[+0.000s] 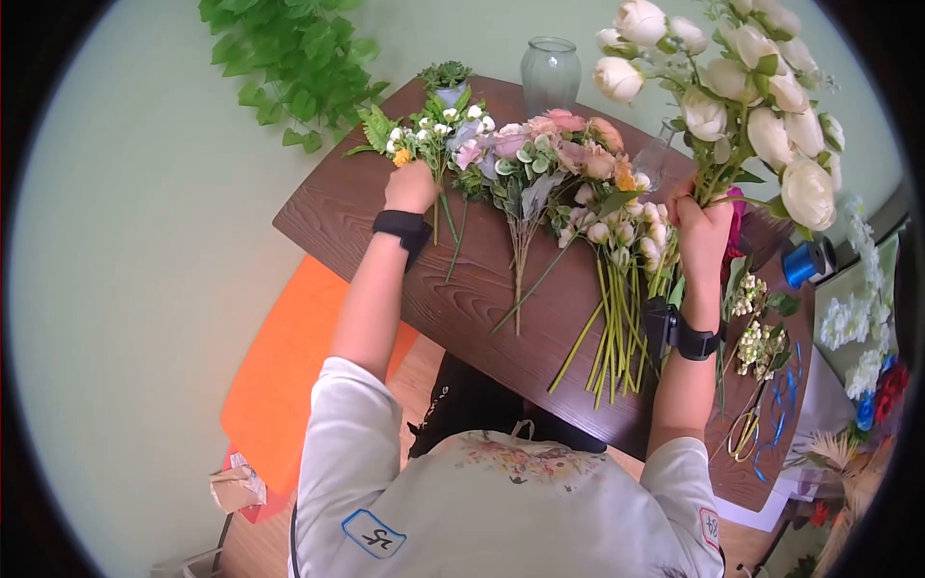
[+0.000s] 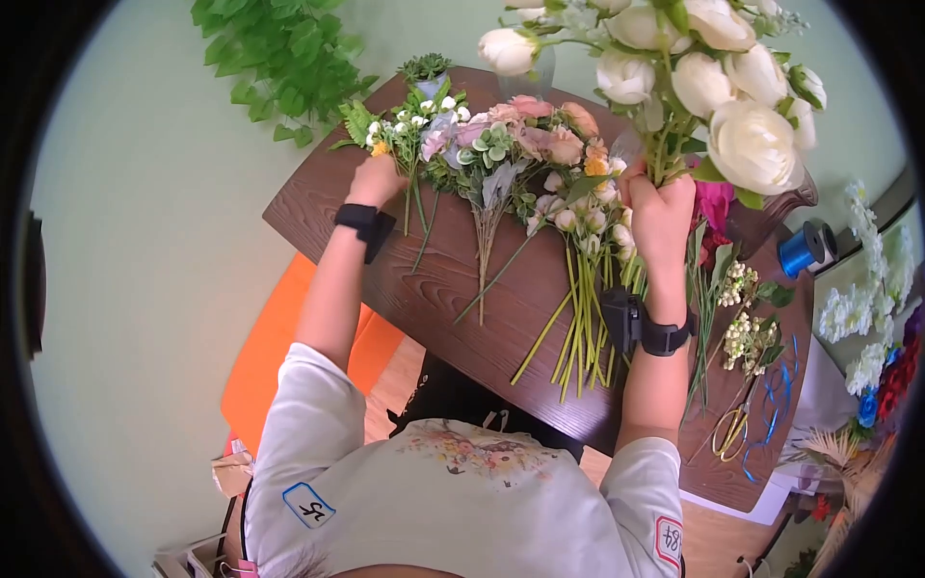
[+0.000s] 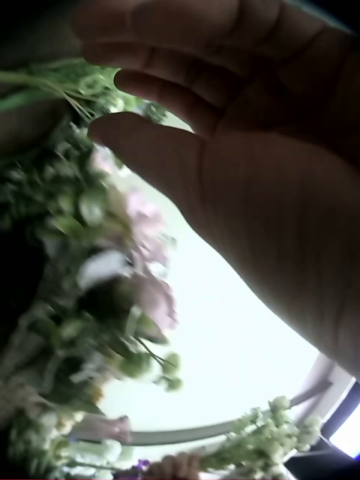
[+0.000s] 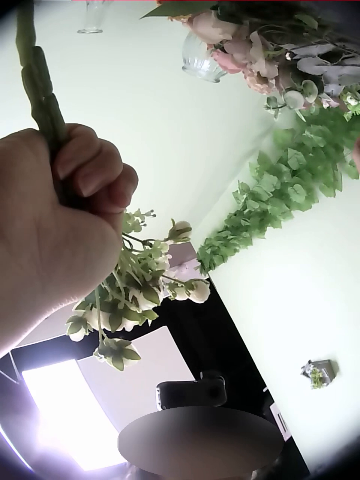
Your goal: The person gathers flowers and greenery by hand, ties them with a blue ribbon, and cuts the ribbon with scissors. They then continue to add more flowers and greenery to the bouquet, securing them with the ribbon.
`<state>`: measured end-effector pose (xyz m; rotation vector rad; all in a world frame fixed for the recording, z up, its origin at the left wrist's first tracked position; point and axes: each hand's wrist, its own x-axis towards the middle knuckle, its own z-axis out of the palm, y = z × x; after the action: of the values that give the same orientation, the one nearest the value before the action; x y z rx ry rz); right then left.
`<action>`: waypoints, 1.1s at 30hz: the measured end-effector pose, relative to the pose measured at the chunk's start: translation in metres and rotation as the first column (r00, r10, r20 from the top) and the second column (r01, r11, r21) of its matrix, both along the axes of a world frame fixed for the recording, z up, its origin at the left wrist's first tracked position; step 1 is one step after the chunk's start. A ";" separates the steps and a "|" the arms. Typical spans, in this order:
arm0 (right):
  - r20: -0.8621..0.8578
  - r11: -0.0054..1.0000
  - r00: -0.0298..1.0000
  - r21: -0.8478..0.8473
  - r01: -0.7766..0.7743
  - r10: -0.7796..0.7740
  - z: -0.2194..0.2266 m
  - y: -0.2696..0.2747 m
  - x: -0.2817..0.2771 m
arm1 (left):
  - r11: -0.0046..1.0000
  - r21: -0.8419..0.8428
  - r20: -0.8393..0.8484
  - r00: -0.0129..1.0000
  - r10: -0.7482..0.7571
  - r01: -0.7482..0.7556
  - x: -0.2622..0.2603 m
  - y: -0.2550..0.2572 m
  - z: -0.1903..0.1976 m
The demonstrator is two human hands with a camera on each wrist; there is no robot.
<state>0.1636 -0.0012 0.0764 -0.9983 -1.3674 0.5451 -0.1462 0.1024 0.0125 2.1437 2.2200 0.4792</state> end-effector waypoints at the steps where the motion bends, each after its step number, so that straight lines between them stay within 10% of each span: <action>1: -0.006 1.000 1.000 -0.020 -0.008 0.008 -0.002 0.000 -0.003 | 0.991 -0.128 -0.018 1.000 0.026 -0.028 -0.004 0.007 -0.011; 4: 0.091 1.000 0.996 -0.022 0.014 -0.012 -0.001 -0.003 -0.009 | 0.919 -0.389 0.085 0.991 0.104 -0.063 -0.012 0.024 -0.034; 8: 0.228 0.993 0.970 0.095 0.068 -0.088 -0.014 0.005 -0.003 | 0.896 -0.440 0.401 0.905 0.145 0.051 -0.024 0.043 -0.055; 13: 0.380 0.995 0.923 -0.058 0.079 -0.051 -0.013 0.004 0.004 | 0.956 -0.293 0.405 0.909 0.099 0.026 -0.023 0.026 -0.031; 22: 0.060 0.998 0.996 -0.010 0.064 -0.063 -0.014 0.003 -0.015 | 0.909 0.416 0.356 0.923 -0.143 -0.019 0.000 -0.030 0.053; 26: -0.048 0.995 0.995 -0.030 -0.093 0.091 -0.008 -0.002 -0.020 | 0.850 0.489 0.534 0.703 -0.469 0.195 0.048 -0.053 0.072; 33: -0.264 0.993 0.958 0.026 -0.113 0.116 -0.010 -0.007 -0.039 | 0.763 0.499 0.480 0.602 -0.638 0.411 0.141 -0.068 0.059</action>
<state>0.1247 -0.0077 0.0661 -0.8081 -1.1911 0.7305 -0.0052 0.0347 0.0715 2.1735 1.1076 1.3660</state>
